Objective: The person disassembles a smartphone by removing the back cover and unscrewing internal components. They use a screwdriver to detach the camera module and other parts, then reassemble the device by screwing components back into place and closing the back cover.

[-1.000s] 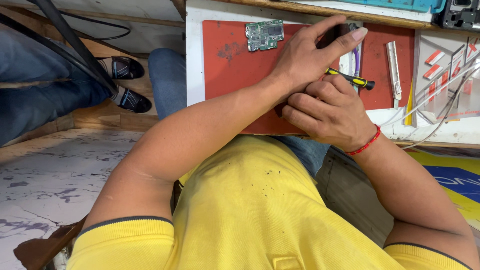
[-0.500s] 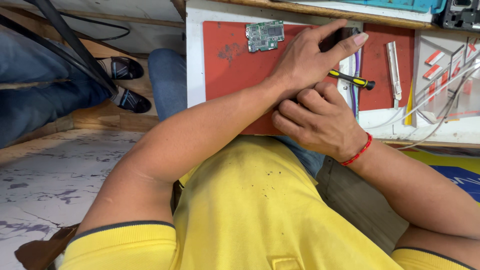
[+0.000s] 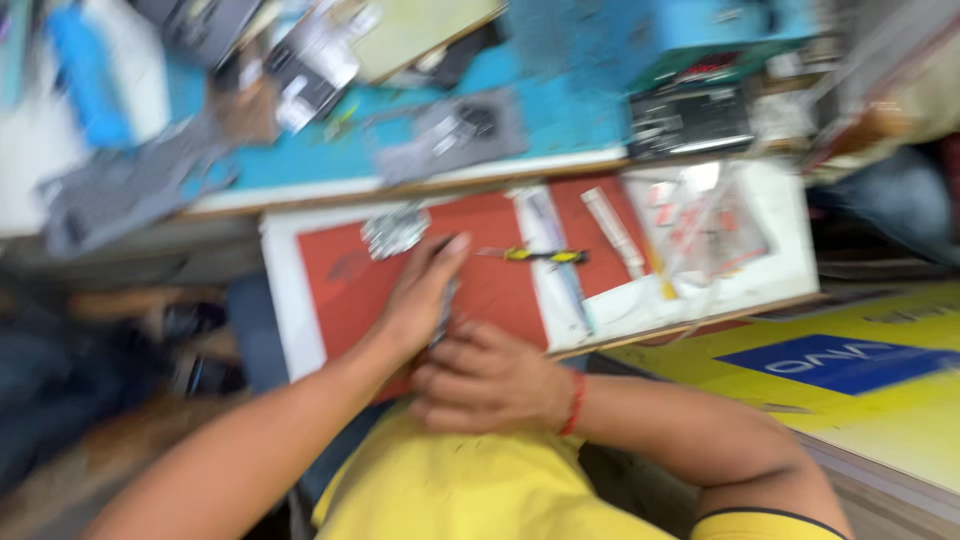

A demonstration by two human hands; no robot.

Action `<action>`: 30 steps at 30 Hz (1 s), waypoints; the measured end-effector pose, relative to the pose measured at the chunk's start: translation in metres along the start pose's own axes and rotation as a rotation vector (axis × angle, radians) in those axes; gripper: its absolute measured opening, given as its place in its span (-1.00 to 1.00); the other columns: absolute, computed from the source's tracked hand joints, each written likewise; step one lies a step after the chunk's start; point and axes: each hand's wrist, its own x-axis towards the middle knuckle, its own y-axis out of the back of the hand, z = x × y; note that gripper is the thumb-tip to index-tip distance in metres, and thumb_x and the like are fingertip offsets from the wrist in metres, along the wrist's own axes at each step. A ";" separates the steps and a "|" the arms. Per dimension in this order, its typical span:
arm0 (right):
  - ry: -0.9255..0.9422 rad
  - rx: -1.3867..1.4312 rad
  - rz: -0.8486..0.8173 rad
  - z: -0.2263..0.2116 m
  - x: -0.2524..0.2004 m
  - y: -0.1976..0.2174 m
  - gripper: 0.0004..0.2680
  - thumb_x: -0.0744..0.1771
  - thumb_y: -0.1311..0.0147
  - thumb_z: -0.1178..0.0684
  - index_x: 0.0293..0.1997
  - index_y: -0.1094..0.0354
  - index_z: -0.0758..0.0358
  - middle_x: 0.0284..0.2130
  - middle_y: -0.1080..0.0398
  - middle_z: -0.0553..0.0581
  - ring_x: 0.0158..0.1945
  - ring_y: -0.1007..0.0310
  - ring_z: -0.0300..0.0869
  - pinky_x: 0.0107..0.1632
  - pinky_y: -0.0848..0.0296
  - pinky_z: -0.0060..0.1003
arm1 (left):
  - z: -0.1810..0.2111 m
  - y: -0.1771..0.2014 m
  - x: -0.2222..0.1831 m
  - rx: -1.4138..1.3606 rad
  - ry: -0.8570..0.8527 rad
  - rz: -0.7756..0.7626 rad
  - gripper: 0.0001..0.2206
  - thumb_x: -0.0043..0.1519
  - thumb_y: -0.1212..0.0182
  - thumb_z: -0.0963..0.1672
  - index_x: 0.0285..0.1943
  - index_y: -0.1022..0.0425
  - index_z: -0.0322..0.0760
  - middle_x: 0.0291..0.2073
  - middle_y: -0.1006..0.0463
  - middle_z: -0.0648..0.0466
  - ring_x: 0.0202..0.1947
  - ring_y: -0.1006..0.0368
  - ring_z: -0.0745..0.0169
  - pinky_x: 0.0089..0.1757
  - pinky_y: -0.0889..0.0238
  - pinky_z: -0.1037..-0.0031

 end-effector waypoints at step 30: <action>-0.800 0.326 0.440 0.027 -0.007 0.005 -0.41 0.05 -0.63 -0.22 -0.18 -0.16 0.23 -0.27 -0.22 0.14 -0.19 -0.31 -0.07 -0.12 -0.38 -0.21 | 0.012 0.022 -0.036 0.218 -0.727 -0.362 -0.02 0.27 0.29 0.40 0.43 -0.28 -0.51 0.30 -0.32 -0.29 0.33 -0.36 -0.17 0.28 -0.25 0.16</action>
